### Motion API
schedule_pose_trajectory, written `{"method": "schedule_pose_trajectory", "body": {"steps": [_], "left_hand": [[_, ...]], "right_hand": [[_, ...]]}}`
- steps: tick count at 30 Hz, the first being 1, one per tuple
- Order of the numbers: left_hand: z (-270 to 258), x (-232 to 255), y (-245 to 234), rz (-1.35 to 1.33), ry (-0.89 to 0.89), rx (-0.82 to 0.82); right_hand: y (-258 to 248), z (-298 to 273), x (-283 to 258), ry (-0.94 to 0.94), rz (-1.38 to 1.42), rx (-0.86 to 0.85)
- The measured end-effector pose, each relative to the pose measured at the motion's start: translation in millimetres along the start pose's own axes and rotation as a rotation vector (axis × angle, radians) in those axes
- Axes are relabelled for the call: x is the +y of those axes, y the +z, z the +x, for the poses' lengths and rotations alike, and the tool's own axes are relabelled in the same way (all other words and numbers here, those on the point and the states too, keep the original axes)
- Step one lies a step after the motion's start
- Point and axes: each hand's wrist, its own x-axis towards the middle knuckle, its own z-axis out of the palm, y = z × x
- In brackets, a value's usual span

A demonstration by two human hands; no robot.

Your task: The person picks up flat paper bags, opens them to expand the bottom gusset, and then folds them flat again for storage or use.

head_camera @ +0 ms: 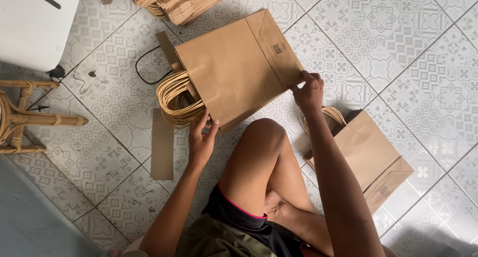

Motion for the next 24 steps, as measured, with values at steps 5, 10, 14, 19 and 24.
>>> {"method": "schedule_pose_trajectory", "body": {"steps": [5,10,14,19,24], "left_hand": [[0,-2,2,-0.044,0.013,-0.008],[-2,9,-6,-0.159,0.009,0.029],[-14,34,-14,-0.122,0.036,-0.052],[-39,81,-53,0.120,0.107,-0.268],[-112,236,-89,0.436,0.901,-0.442]], "right_hand": [[-13,0,-18,0.133,-0.035,-0.090],[-10,-9,-11,0.170,0.082,-0.107],[-73,-28,-67,0.304,0.873,-0.060],[-194,-45,-111,0.282,1.134,0.073],[-302,-87,-125,0.156,1.293,0.020]]}}
